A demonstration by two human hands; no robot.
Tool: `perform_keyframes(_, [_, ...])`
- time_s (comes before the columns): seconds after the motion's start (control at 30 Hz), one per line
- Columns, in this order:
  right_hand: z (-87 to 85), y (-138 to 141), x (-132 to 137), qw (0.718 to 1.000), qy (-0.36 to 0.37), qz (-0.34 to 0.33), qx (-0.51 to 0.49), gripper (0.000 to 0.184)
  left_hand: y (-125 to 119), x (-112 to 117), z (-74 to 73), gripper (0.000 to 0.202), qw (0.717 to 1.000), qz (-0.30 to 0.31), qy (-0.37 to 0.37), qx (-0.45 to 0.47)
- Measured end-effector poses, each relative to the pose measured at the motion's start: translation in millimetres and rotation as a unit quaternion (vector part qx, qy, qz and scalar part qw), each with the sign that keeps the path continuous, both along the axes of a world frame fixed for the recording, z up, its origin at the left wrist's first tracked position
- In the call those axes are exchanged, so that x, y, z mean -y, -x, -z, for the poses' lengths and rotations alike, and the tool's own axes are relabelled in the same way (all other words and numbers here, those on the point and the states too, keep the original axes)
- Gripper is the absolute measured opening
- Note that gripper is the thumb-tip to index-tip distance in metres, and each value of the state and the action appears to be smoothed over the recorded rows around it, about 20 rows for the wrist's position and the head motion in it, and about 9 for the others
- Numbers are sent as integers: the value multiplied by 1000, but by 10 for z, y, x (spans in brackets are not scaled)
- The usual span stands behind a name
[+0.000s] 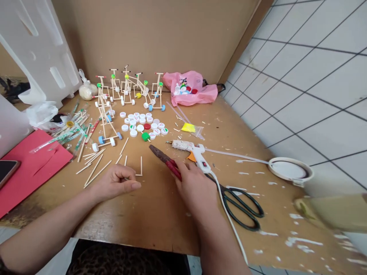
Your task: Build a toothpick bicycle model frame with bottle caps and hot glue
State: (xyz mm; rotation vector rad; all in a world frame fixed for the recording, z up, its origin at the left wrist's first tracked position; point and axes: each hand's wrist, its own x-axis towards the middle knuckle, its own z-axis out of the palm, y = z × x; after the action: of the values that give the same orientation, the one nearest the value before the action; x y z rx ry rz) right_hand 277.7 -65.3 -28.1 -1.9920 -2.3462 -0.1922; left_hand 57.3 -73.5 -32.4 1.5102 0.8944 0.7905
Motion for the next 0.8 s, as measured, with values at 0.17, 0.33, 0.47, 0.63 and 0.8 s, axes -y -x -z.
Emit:
perform_keyframes(0.17, [9,-58,-22,999,26,23,18,32,-20,-15,68,46,999,-21,-21,-37])
perform_keyframes(0.33, [2,-49,-3,998,22,49,20,34,-46,-11,90,50,996,-24,-48,-68])
perform_keyframes(0.47, [41,-84,62,998,-14,61,10,39,-75,-8,89,36,986,2,-140,-91])
perform_keyframes(0.63, [65,-107,124,996,-10,86,15,37,-125,23,106,28,978,43,-182,-96])
perform_keyframes(0.8, [-101,-20,199,995,-64,-43,-63,30,-140,24,183,31,994,18,-102,-43])
